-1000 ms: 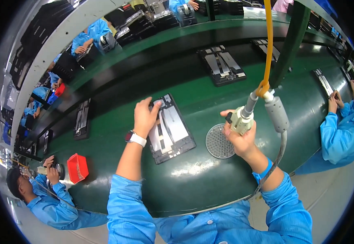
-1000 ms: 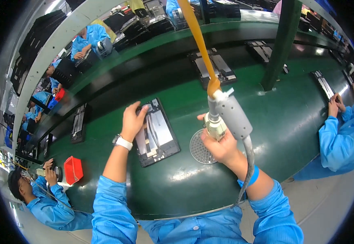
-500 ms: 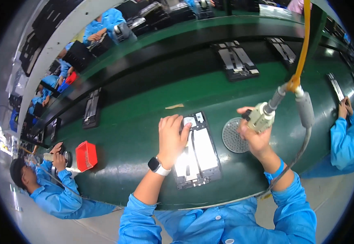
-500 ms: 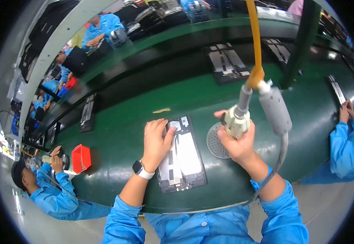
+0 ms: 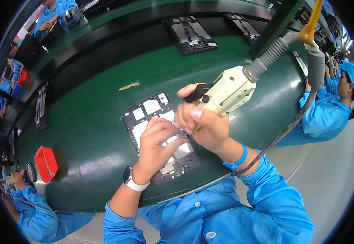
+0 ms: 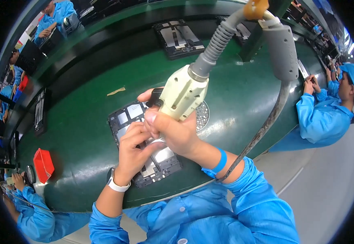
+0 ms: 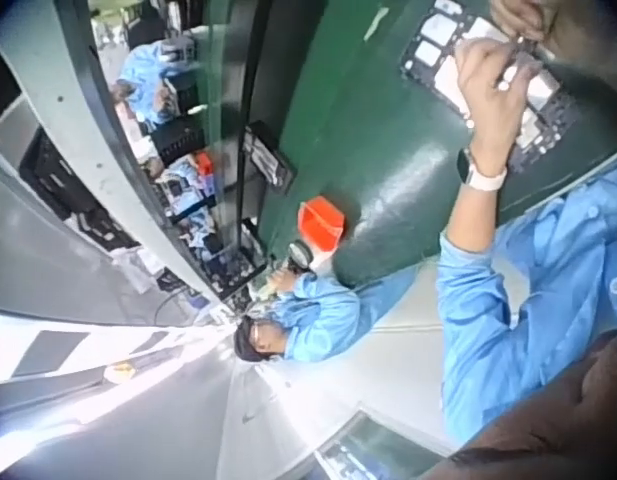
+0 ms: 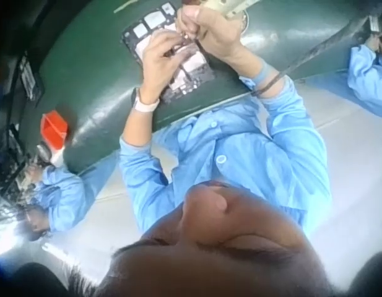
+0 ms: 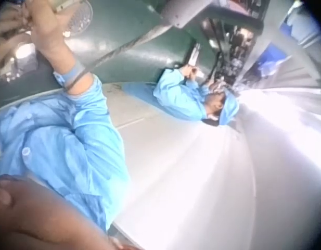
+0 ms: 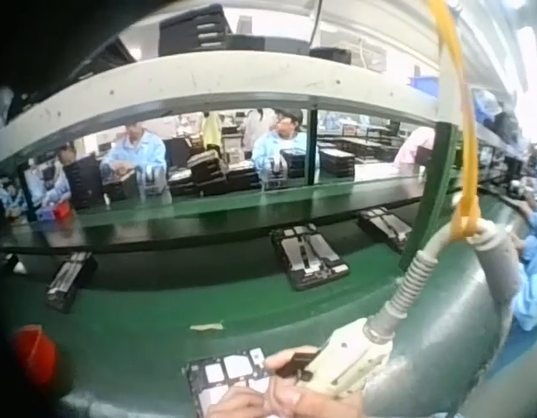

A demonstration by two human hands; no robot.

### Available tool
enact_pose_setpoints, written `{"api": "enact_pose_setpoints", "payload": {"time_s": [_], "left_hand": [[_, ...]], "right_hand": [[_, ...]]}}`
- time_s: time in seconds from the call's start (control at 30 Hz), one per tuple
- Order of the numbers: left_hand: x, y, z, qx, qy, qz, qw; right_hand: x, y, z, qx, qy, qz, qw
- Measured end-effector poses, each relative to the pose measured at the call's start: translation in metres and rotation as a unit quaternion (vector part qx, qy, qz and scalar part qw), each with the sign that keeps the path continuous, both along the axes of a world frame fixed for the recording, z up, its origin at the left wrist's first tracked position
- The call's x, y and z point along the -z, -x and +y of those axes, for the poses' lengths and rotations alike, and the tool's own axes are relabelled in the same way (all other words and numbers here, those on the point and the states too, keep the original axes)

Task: The person assembles internal electronic components into tablet-sized screen panels by hand, securing them with screws using an electric screwdriver.

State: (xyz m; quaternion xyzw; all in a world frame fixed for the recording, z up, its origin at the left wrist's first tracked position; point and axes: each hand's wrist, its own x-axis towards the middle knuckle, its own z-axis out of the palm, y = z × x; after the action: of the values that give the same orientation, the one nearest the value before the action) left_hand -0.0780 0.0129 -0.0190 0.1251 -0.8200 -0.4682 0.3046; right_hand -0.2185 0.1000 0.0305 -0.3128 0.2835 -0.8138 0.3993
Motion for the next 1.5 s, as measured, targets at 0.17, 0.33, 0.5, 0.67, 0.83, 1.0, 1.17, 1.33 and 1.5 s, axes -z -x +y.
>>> {"api": "enact_pose_setpoints", "payload": {"time_s": [0.17,0.33,0.5,0.67,0.83,1.0,1.17,1.33,1.5], "left_hand": [[0.008,0.003,0.0,0.004,-0.025,0.031,0.999],[0.012,-0.004,-0.003,-0.019,-0.047,0.021,0.998],[0.035,0.003,-0.003,0.004,0.06,0.108,0.992],[0.023,0.008,0.007,0.002,0.027,0.083,0.996],[0.025,-0.002,0.001,-0.007,0.049,0.052,0.997],[0.028,-0.001,0.001,-0.014,0.065,0.045,0.997],[0.027,0.0,0.002,-0.012,0.082,0.066,0.994],[0.027,0.0,0.003,-0.012,0.079,0.058,0.995],[0.029,0.0,0.003,-0.009,0.081,0.048,0.996]], "right_hand": [[0.005,0.0,-0.001,0.006,-0.008,0.004,1.0],[0.005,-0.007,-0.004,-0.015,-0.011,-0.003,1.0],[0.029,0.01,0.014,-0.003,-0.088,0.158,0.984],[0.021,0.008,0.015,0.047,-0.012,0.1,0.994],[0.025,-0.001,0.004,0.046,0.001,0.106,0.993],[0.021,-0.001,0.007,0.055,0.004,0.107,0.993],[0.023,-0.003,0.007,0.05,-0.006,0.112,0.992],[0.022,-0.003,0.008,0.041,-0.007,0.106,0.993],[0.022,-0.004,0.007,0.035,-0.015,0.104,0.994]]}}
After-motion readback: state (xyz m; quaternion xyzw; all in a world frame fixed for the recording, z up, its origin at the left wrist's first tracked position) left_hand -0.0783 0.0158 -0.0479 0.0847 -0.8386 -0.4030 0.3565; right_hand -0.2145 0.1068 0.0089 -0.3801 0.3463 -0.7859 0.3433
